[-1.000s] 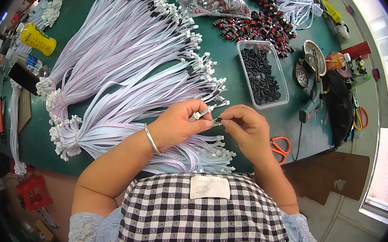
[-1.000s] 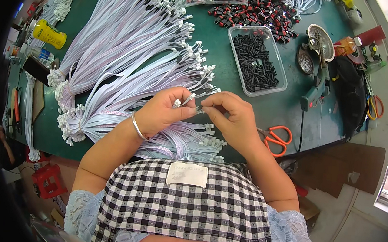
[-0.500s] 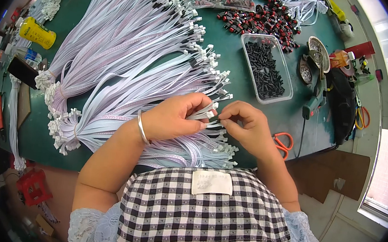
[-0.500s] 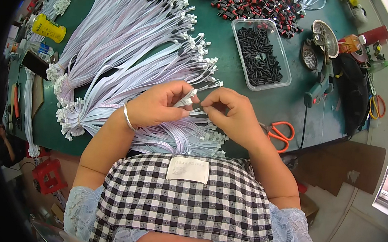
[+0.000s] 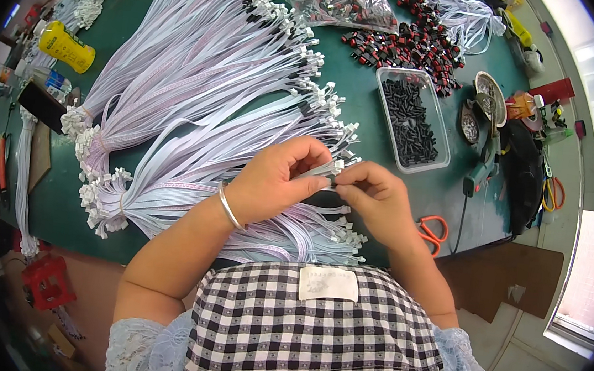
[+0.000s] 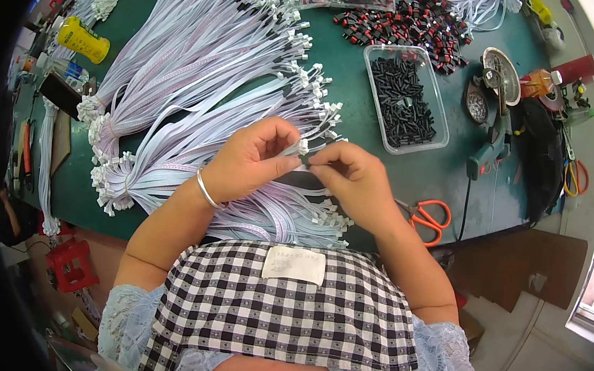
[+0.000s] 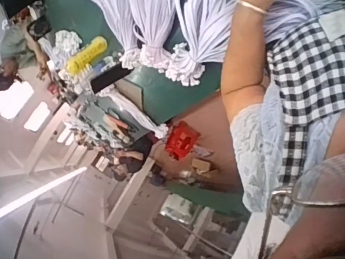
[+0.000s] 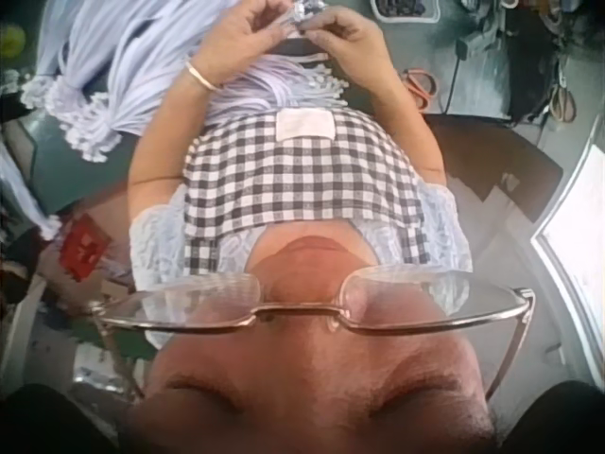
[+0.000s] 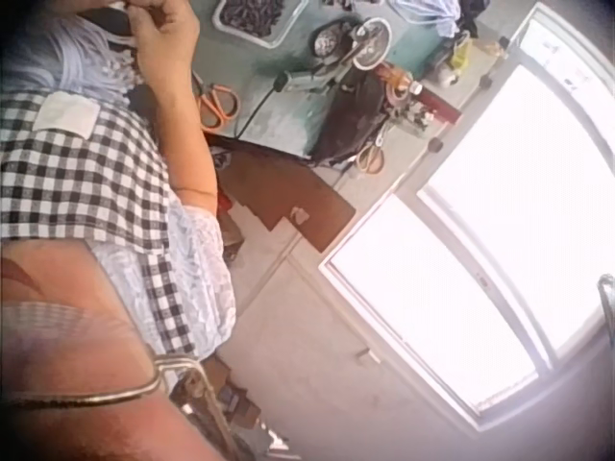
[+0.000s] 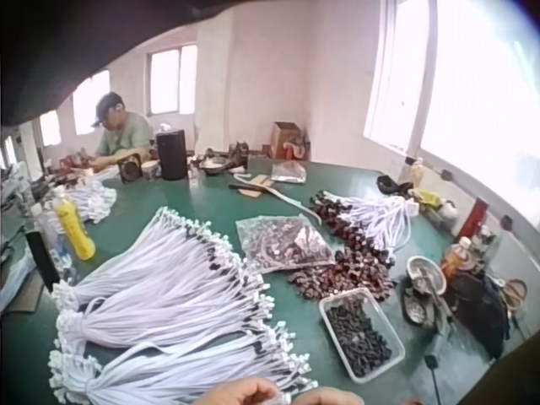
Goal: The person repeatedly picks a white cable and a black plastic connector, inserts the connector onto the cable end, and places the assembled unit on the table. The process is repeated continuously throughout the clip.
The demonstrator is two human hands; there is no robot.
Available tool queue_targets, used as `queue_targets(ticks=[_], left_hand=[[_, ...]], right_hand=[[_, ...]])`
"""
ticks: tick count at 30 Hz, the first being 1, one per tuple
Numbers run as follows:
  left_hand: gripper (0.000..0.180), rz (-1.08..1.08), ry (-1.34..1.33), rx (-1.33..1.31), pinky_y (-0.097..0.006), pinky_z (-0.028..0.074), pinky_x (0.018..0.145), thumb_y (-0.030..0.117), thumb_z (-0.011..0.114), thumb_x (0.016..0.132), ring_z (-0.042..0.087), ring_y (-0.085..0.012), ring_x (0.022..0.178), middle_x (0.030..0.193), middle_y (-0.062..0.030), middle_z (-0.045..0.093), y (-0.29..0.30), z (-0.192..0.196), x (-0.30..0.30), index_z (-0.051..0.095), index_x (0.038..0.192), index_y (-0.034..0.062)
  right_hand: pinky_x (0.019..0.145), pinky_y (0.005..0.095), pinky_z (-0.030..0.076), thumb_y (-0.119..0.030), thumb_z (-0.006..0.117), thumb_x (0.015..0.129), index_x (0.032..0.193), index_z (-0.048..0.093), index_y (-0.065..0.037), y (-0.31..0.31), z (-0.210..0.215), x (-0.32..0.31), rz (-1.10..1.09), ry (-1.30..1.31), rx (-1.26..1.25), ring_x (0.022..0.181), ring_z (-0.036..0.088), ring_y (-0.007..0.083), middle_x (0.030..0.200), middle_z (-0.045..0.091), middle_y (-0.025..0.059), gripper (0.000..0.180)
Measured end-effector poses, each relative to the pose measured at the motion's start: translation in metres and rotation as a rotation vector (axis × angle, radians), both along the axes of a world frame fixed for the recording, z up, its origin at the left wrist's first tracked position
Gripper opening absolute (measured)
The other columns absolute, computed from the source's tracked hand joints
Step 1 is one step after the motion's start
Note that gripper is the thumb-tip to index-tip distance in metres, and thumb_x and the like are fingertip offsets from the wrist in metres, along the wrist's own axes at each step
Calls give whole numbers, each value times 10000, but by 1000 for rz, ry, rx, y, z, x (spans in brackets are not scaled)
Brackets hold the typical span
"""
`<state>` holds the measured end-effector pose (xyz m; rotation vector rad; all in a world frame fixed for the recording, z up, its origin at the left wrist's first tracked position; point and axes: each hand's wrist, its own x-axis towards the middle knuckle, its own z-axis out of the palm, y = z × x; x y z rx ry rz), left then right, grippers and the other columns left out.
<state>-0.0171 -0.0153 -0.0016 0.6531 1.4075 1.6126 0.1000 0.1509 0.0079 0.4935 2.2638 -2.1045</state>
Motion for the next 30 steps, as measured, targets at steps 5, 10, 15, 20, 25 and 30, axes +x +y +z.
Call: queue_targets(ticks=[5,10,15,20,25,30], left_hand=[[254,-84,4,-39,-196,441,737,7,665,806,517,-45,852,939,14,551,0,3,0,545,1027,42],[239,-27,-19,-23,-205,447,735,7,657,810,528,-52,860,950,2,563,4,-7,4,549,1022,30],[207,5,54,-34,-209,449,733,4,624,826,530,-47,840,944,3,569,7,-4,7,561,1022,20],[206,159,247,-89,-196,448,740,22,577,870,531,-38,834,959,-3,580,8,-12,3,574,1075,-3],[266,280,227,57,-216,474,760,68,505,934,568,-83,834,949,-36,623,0,17,2,579,1184,19],[332,-12,236,-103,-223,481,737,50,502,912,584,-82,785,865,-43,636,5,9,11,519,1243,43]], right_hand=[[603,192,468,-22,641,834,908,644,-6,5,2,0,2,2,-170,732,561,54,887,623,22,76],[603,202,477,-13,640,824,886,662,-4,-3,9,-1,8,43,23,745,577,73,912,641,47,66],[622,243,490,11,648,787,865,673,-33,-2,10,1,-1,174,292,734,607,135,890,646,73,93],[669,329,458,-18,689,705,808,659,-66,8,5,-8,31,379,788,747,576,218,816,630,43,117],[722,338,382,-114,651,681,757,622,-123,4,5,-14,80,432,1297,801,535,179,777,589,-3,82],[736,344,365,-150,577,695,750,595,-138,0,-11,-12,209,396,1487,824,516,180,821,553,-13,59]])
